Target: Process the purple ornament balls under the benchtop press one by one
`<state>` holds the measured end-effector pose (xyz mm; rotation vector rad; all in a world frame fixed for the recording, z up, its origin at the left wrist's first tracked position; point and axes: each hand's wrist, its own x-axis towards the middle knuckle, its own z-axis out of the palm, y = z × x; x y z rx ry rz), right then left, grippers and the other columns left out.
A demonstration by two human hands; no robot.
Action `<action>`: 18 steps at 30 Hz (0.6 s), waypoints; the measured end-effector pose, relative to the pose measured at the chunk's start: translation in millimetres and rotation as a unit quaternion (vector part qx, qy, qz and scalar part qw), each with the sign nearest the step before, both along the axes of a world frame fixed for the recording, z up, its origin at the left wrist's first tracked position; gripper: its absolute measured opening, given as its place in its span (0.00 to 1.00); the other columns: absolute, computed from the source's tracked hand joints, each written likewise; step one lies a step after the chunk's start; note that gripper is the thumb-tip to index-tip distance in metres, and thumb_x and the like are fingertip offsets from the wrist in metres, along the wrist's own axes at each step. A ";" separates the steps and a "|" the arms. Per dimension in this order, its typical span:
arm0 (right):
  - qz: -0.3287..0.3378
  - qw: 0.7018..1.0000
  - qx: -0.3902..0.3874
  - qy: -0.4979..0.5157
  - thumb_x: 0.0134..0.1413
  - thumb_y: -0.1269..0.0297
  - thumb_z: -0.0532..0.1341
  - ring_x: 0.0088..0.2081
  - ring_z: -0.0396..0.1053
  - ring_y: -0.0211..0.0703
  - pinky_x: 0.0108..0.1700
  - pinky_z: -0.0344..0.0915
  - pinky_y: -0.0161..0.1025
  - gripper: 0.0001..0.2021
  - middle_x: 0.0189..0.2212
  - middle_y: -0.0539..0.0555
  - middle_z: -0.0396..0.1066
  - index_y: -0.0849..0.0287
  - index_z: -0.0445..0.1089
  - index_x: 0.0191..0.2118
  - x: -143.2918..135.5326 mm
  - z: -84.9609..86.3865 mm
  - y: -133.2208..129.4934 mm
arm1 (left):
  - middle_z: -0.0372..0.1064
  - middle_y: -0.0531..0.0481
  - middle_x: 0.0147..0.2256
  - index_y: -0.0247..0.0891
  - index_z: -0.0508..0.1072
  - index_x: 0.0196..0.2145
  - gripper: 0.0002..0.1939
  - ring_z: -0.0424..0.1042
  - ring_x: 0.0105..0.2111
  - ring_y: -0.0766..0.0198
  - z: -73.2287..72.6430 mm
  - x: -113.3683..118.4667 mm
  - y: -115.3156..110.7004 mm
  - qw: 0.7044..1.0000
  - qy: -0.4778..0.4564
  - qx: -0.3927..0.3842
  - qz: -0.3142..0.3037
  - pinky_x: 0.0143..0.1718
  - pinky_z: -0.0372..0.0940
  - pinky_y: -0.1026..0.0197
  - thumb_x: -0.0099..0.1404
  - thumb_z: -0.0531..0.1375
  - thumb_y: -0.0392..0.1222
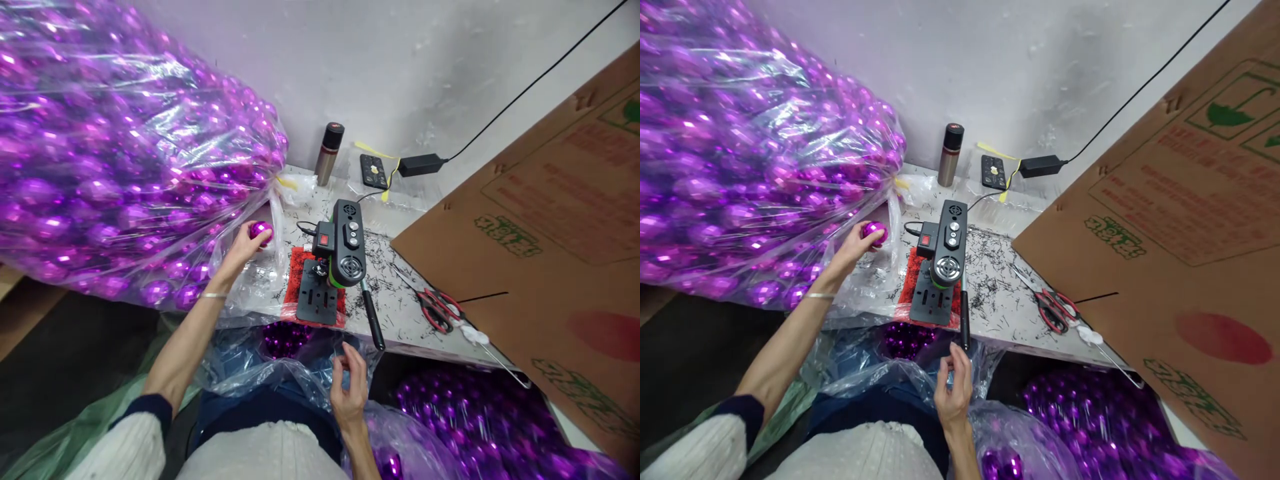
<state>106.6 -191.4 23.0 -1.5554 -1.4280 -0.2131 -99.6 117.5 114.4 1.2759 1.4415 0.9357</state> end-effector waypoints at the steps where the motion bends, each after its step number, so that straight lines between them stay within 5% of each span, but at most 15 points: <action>1: 0.001 1.000 0.011 -0.005 0.67 0.74 0.59 0.37 0.76 0.39 0.36 0.78 0.36 0.25 0.46 0.60 0.77 0.55 0.65 0.67 2.6 3.4 3.8 | 0.75 0.34 0.56 0.34 0.69 0.63 0.29 0.80 0.45 0.55 1.9 -4.8 -20.7 0.993 -0.113 -0.025 -0.008 0.45 0.75 0.57 0.68 0.66 0.48; 5: 0.011 0.999 0.045 -0.010 0.66 0.75 0.60 0.32 0.74 0.37 0.36 0.77 0.37 0.27 0.45 0.58 0.78 0.55 0.64 0.69 7.4 17.7 17.1 | 0.80 0.37 0.47 0.31 0.76 0.53 0.18 0.80 0.36 0.62 4.5 -10.1 -94.3 0.898 -0.409 -0.157 -0.029 0.39 0.75 0.63 0.70 0.63 0.43; 10: 0.015 0.997 0.072 -0.005 0.66 0.76 0.60 0.33 0.76 0.37 0.37 0.79 0.39 0.28 0.49 0.59 0.78 0.54 0.64 0.69 3.3 30.3 20.0 | 0.82 0.39 0.41 0.31 0.78 0.49 0.14 0.81 0.35 0.60 -7.0 1.1 -136.7 0.833 -0.495 -0.244 -0.032 0.38 0.76 0.61 0.71 0.62 0.42; 14: 0.013 0.997 0.075 -0.003 0.65 0.77 0.60 0.34 0.77 0.37 0.37 0.79 0.38 0.29 0.49 0.58 0.77 0.53 0.64 0.69 -1.1 33.8 16.6 | 0.82 0.39 0.41 0.32 0.75 0.52 0.17 0.83 0.40 0.55 -23.6 7.1 -148.9 0.848 -0.457 -0.260 -0.071 0.44 0.77 0.57 0.68 0.65 0.44; 18: 0.004 0.997 0.077 0.005 0.65 0.77 0.60 0.34 0.77 0.37 0.36 0.79 0.37 0.30 0.50 0.58 0.77 0.52 0.63 0.70 -5.3 35.0 16.3 | 0.81 0.44 0.47 0.40 0.70 0.56 0.25 0.83 0.44 0.54 -43.0 18.3 -155.0 0.923 -0.337 -0.170 -0.069 0.49 0.77 0.52 0.64 0.69 0.48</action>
